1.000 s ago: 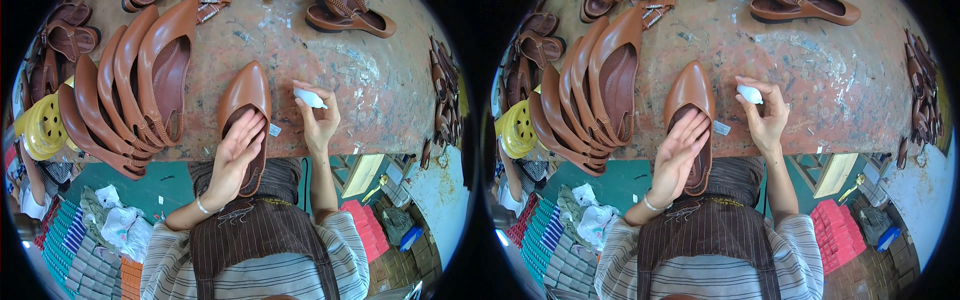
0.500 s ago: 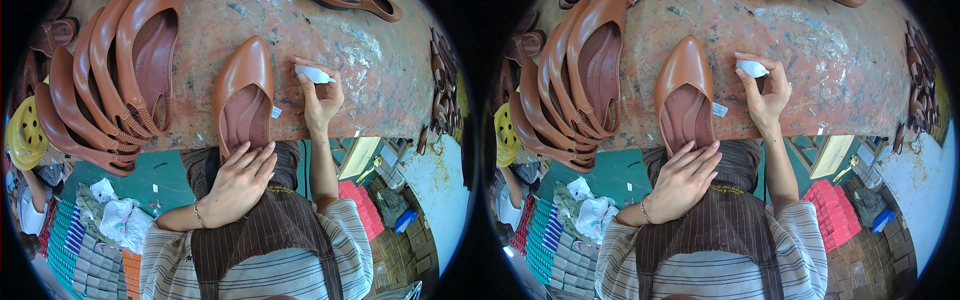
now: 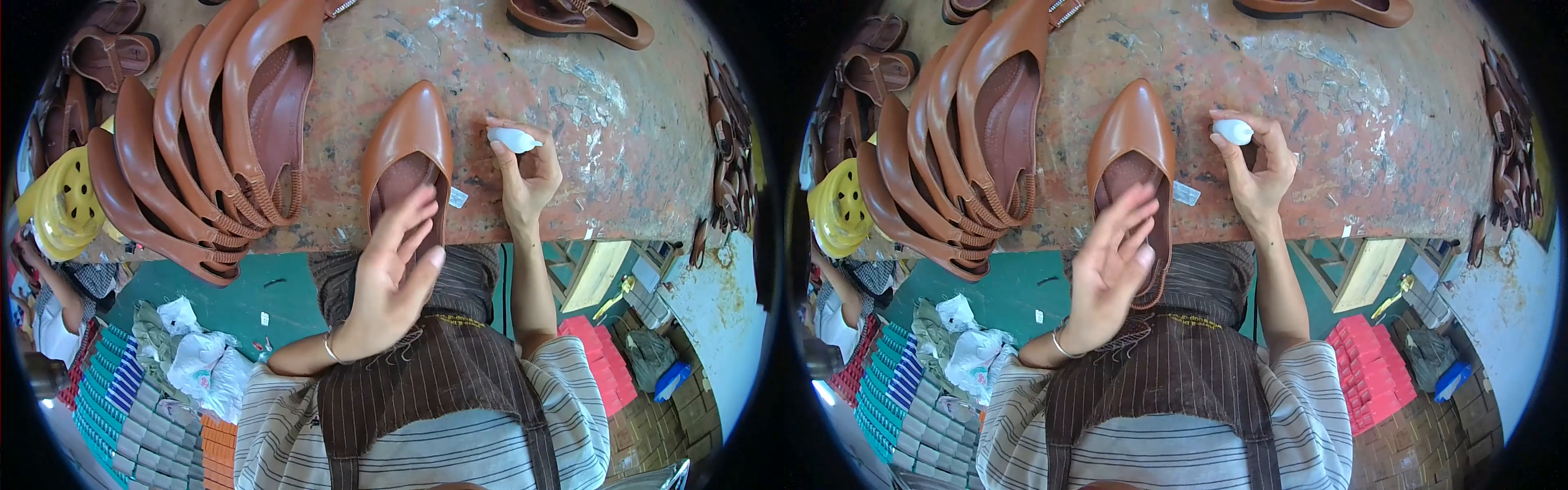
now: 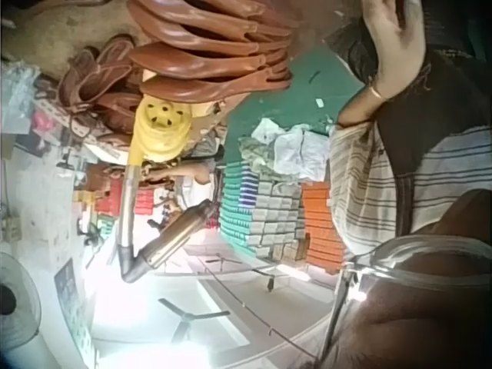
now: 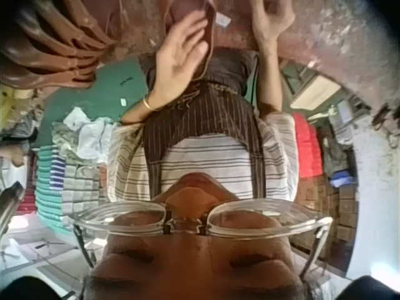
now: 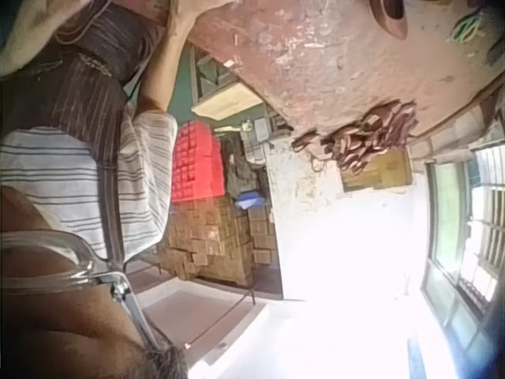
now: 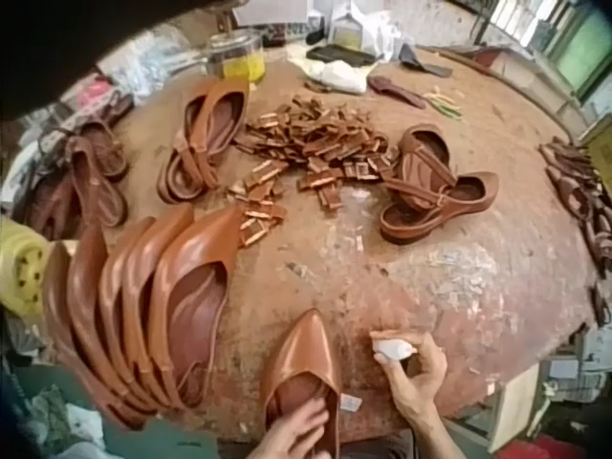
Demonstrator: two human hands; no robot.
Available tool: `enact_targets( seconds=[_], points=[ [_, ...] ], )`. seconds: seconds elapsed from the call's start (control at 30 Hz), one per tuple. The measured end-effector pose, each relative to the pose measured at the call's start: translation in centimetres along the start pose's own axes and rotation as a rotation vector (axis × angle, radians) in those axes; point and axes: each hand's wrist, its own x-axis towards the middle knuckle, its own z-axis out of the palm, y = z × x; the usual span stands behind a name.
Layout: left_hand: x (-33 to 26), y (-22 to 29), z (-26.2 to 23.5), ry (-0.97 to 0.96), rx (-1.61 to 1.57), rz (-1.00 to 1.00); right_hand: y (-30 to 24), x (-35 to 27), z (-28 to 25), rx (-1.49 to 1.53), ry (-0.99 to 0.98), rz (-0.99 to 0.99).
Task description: The recorder is applying adhesive to small leather straps and attaching them to the uppers of leather shoes on a workbench.
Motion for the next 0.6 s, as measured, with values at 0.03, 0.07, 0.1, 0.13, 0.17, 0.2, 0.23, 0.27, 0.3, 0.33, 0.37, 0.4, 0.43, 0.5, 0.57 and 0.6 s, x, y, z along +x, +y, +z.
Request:
enact_targets(
  seconds=[0.03,0.07,0.1,0.13,0.17,0.2,0.23,0.27,0.3,0.33,0.37,0.4,0.43,0.5,0.57,0.6],
  points=[
    [0.8,0.4,-0.3,-0.019,-0.110,-0.026,-0.1,0.2,0.2,0.005,0.004,-0.011],
    [1.5,0.0,-0.4,-0.009,-0.224,-0.036,-0.2,0.1,0.0,0.018,0.011,-0.006],
    [2.1,-0.2,0.2,0.039,-0.344,-0.057,-0.4,0.1,-0.4,0.027,0.023,-0.004],
    [2.6,-0.3,1.0,0.077,-0.464,-0.080,-1.1,0.1,-0.7,0.015,0.043,-0.023],
    [2.9,-0.8,1.2,0.108,-0.551,-0.086,-2.1,0.1,-0.8,-0.011,0.045,0.038],
    [3.7,-1.4,1.3,0.118,-0.646,-0.093,-2.9,0.5,-1.0,-0.048,0.058,0.086],
    [4.0,-2.6,0.8,0.166,-0.716,-0.061,-2.4,0.3,-0.6,-0.047,0.059,0.120],
    [4.5,-3.5,0.1,0.195,-0.748,-0.015,-1.8,0.1,-0.2,-0.059,0.032,0.204],
    [5.1,-4.8,-0.5,0.169,-0.761,0.003,-0.8,0.0,-0.3,-0.069,0.024,0.114],
    [5.5,-6.3,-1.0,0.179,-0.748,0.064,0.1,0.0,-0.5,-0.122,0.034,-0.004],
    [5.9,-7.1,-1.3,0.125,-0.785,0.160,-0.1,0.1,-0.5,-0.080,0.046,-0.008],
    [6.2,-7.9,-2.1,0.043,-0.769,0.228,-0.4,-0.1,-0.4,-0.067,0.046,-0.010],
    [6.2,-8.2,-2.1,0.077,-0.748,0.243,-0.5,-0.2,-0.3,-0.054,0.053,-0.041],
    [6.9,-8.8,-2.1,0.094,-0.699,0.253,-0.2,-0.4,-0.7,-0.026,0.061,-0.089],
    [7.3,-8.5,-1.7,0.030,-0.672,0.261,-0.4,-0.5,-1.1,0.006,0.052,-0.103],
    [7.2,-8.1,-1.4,0.046,-0.629,0.255,-0.6,-0.5,-1.1,0.024,0.042,-0.097]
  ],
)
